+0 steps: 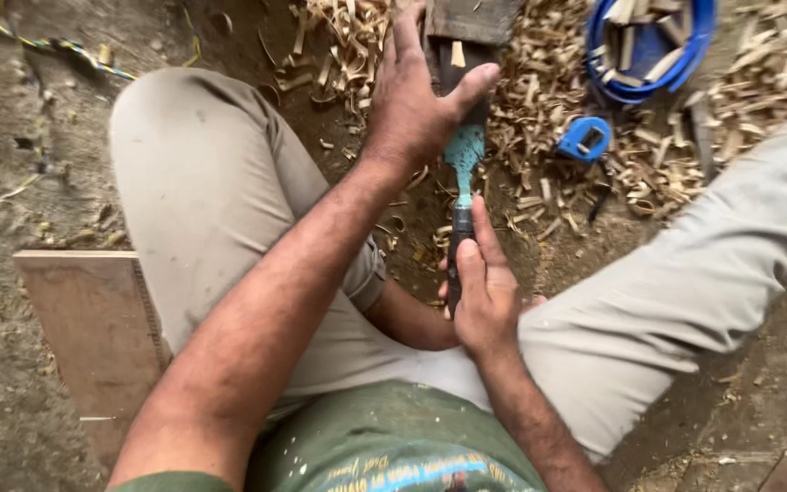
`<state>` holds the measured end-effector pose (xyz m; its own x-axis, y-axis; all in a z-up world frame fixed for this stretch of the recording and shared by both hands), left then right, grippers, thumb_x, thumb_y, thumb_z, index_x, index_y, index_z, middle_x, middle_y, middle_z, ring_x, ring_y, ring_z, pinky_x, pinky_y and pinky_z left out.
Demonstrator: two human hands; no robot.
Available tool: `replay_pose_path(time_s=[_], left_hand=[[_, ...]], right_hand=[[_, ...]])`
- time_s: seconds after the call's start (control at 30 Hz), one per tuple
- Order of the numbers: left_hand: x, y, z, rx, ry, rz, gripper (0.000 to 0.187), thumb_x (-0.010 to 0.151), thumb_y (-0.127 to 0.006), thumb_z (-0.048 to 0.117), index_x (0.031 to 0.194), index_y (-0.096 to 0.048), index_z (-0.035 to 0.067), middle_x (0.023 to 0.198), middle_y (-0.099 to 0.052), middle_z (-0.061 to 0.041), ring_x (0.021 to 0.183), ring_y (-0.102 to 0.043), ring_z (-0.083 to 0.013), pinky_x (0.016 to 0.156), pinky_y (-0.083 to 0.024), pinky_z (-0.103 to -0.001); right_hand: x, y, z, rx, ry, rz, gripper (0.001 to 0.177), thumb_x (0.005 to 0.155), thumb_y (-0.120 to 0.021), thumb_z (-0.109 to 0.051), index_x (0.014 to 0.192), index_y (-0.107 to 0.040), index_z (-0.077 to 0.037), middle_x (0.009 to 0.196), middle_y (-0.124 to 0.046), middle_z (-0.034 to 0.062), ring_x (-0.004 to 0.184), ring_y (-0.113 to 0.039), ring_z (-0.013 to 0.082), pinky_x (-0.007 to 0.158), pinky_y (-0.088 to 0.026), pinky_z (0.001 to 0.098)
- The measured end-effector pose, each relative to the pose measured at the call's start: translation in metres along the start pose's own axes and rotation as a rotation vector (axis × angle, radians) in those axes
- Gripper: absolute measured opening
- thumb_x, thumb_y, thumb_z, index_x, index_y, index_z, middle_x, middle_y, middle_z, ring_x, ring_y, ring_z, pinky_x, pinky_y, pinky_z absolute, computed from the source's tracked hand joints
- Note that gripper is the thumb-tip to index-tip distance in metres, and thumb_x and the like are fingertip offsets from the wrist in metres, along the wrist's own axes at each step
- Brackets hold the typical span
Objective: The person carves a wooden object using a chisel and a wooden mallet while sitting on the floor.
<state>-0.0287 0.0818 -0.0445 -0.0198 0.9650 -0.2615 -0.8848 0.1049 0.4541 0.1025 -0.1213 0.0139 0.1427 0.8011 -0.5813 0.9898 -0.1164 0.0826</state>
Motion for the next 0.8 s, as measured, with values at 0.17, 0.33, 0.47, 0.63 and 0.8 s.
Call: replay_pose_path(time_s=[0.17,0.33,0.47,0.63,0.8], left_hand=[[-0.007,0.010,0.020,-0.010,-0.180,0.136,0.117,0.089,-0.085,0.062,0.158,-0.011,0.003,0.151,-0.039,-0.030,0.131,-0.053,-0.0431,0.102,-0.052,-0.058],[-0.026,0.032,0.051,0.110,-0.473,0.275,0.019,0.097,-0.078,0.038,0.102,-0.073,0.020,0.131,-0.061,-0.013,0.119,-0.062,-0.0283,0.095,-0.065,-0.038],[-0.014,0.050,0.025,-0.398,-0.210,0.181,0.023,0.100,-0.069,0.035,0.106,-0.075,0.014,0.106,-0.079,-0.004,0.095,-0.077,-0.0144,0.079,-0.071,-0.034],[-0.030,0.066,0.032,-0.011,-0.245,0.284,0.022,0.101,-0.070,0.035,0.103,-0.071,0.013,0.097,-0.074,-0.001,0.088,-0.074,-0.0130,0.074,-0.065,-0.029],[-0.035,0.042,0.054,0.353,-0.335,0.305,0.039,0.088,-0.082,0.039,0.105,-0.067,0.007,0.092,-0.070,-0.008,0.082,-0.070,-0.0190,0.066,-0.061,-0.034]], right_hand=[[-0.007,0.018,-0.007,0.060,0.010,-0.018,0.054,0.109,-0.051,-0.029,0.162,-0.041,-0.024,0.088,-0.066,0.0017,0.060,-0.056,0.0051,0.047,-0.049,0.0191],[-0.030,0.031,-0.007,0.107,0.037,-0.057,0.053,0.111,-0.052,-0.030,0.162,-0.044,-0.019,0.093,-0.065,0.0046,0.062,-0.057,0.0061,0.045,-0.048,0.0196],[-0.054,0.044,0.004,0.240,-0.037,-0.027,0.055,0.108,-0.050,-0.029,0.162,-0.039,-0.020,0.093,-0.065,0.0070,0.061,-0.059,0.0075,0.042,-0.049,0.0210],[-0.072,0.067,0.011,0.246,-0.024,0.057,0.056,0.109,-0.049,-0.027,0.164,-0.039,-0.019,0.092,-0.063,0.0081,0.060,-0.057,0.0097,0.042,-0.049,0.0216],[-0.064,0.071,0.017,0.322,-0.045,0.085,0.054,0.110,-0.049,-0.028,0.163,-0.040,-0.021,0.091,-0.063,0.0077,0.060,-0.056,0.0093,0.041,-0.048,0.0216]])
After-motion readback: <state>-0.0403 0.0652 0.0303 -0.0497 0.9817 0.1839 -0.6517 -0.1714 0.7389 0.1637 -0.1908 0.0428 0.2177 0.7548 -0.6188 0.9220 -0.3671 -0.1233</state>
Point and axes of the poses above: each hand's wrist, its own x-axis towards the middle knuckle, its own y-axis out of the back of the hand, z = x × y, the point moved 10 cm from there along x, towards the middle knuckle
